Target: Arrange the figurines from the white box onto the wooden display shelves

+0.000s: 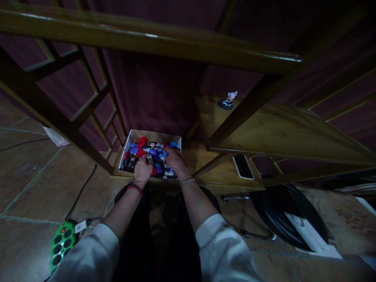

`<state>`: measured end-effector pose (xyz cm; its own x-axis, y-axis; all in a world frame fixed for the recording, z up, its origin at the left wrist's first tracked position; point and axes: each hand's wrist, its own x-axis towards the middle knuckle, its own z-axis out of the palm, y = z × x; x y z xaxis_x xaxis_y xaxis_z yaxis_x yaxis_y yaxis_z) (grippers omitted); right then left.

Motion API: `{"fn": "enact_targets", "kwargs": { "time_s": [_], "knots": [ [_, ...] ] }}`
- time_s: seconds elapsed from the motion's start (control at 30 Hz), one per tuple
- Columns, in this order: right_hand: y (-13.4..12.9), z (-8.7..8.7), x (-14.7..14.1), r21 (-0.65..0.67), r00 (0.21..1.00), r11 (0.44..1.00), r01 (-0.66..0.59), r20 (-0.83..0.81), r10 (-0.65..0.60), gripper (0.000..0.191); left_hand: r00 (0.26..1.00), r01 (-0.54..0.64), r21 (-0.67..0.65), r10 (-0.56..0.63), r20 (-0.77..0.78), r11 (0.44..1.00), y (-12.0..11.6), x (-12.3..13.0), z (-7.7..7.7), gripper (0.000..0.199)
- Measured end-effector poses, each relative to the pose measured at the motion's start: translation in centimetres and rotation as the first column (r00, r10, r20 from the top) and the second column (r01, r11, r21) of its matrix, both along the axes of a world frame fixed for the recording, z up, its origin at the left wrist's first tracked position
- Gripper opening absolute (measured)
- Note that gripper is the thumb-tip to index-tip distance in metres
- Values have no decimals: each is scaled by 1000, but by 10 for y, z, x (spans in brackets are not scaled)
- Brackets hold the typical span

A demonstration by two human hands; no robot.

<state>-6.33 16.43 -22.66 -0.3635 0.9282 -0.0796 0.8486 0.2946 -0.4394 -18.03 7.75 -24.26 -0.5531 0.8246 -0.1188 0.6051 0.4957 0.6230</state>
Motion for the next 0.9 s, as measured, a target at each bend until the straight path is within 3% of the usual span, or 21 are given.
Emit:
{"fn": "enact_targets", "kwargs": {
  "time_s": [0.23,0.33,0.53,0.7,0.9],
  "knots": [
    [3,-8,1,17,1000,1000,-1,5,1,34,1000,7,-24,-8,-18,1000,1,0,0,33],
    [1,-6,1,63,998,998,1,58,-5,32,1000,11,-25,-12,-22,1000,1,-1,-2,34],
    [-2,0,0,4,996,999,46,70,-47,32,1000,11,-17,-11,-9,1000,1,-1,-4,34],
    [-3,8,-3,38,992,996,85,93,-88,30,1000,17,-1,-17,-9,1000,0,-1,-2,34],
    [-3,14,-8,82,991,988,131,4,-132,29,1000,11,-5,-11,-2,1000,0,1,1,34]
  ]
}}
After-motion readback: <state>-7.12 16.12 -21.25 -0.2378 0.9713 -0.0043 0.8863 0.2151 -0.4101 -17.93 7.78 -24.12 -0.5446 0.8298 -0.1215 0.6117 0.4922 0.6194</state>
